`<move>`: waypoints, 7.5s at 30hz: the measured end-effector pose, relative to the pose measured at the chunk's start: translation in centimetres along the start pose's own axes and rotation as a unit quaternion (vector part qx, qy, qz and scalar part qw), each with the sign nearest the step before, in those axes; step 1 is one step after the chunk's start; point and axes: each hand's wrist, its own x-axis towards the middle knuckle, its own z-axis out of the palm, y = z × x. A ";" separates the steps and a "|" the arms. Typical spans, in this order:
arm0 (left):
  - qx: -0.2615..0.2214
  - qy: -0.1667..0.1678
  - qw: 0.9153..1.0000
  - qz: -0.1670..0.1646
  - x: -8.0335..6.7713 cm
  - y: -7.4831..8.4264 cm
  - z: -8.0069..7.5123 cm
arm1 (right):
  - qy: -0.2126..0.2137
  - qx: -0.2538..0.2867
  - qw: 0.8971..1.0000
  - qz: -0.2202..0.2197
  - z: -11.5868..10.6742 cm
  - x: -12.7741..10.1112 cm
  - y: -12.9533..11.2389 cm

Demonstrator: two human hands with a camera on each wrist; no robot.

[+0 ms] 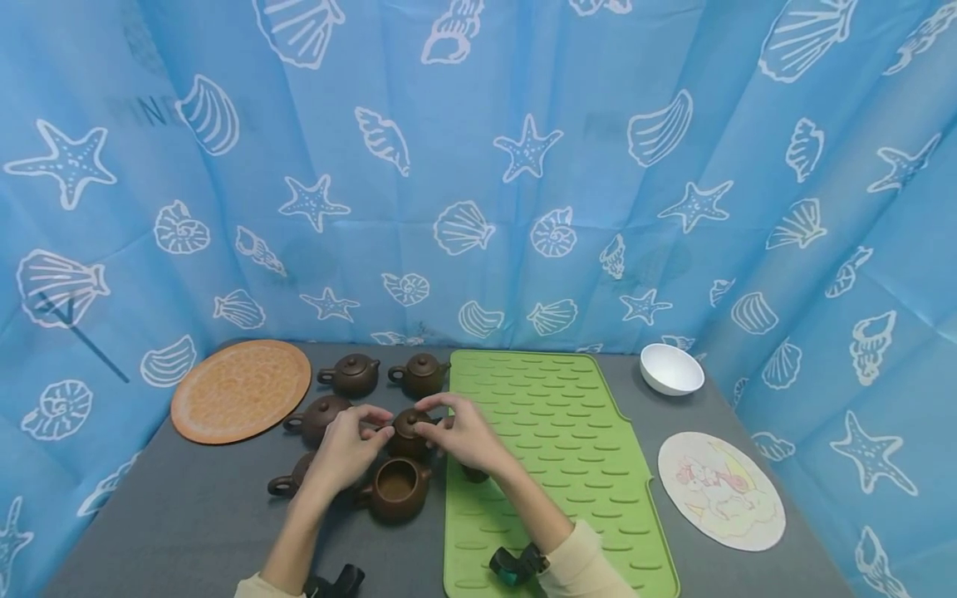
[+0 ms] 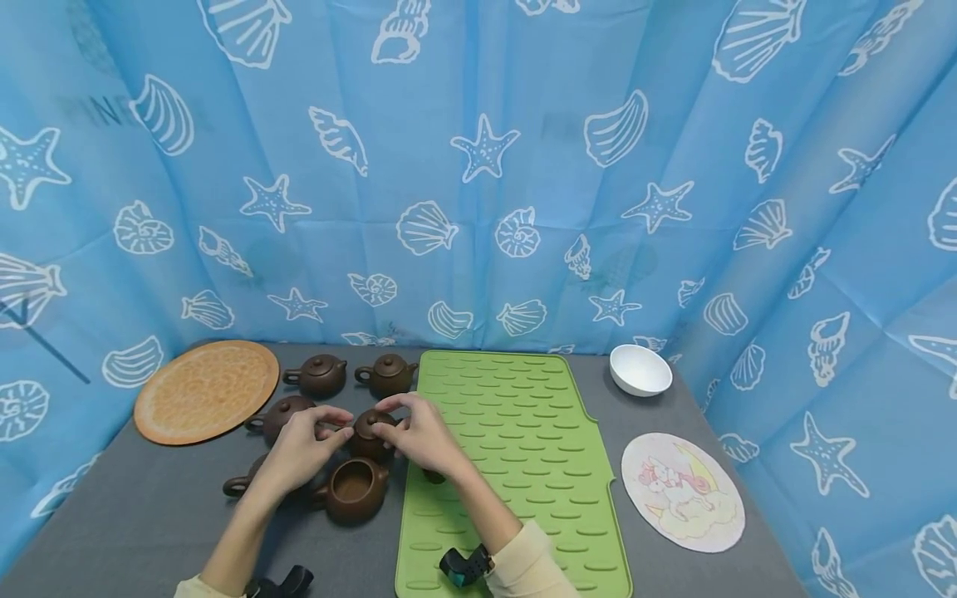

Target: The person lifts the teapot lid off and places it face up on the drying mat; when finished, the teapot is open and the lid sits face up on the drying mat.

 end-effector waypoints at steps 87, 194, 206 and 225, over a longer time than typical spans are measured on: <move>-0.026 -0.105 0.994 -0.022 2.3 -1.7 -3.1 | -0.036 0.081 0.996 -0.033 -9.3 -7.1 -1.0; -0.057 -0.164 0.984 -0.039 10.0 1.6 -4.4 | -0.046 -0.028 0.998 0.018 -6.3 7.1 -0.8; -0.139 -0.151 0.974 -0.097 11.9 0.6 -3.1 | 0.009 -0.014 0.998 0.054 -3.5 9.9 0.3; -0.129 -0.085 0.982 -0.106 12.2 0.0 -1.5 | 0.063 -0.017 0.998 0.010 -3.7 9.1 -0.1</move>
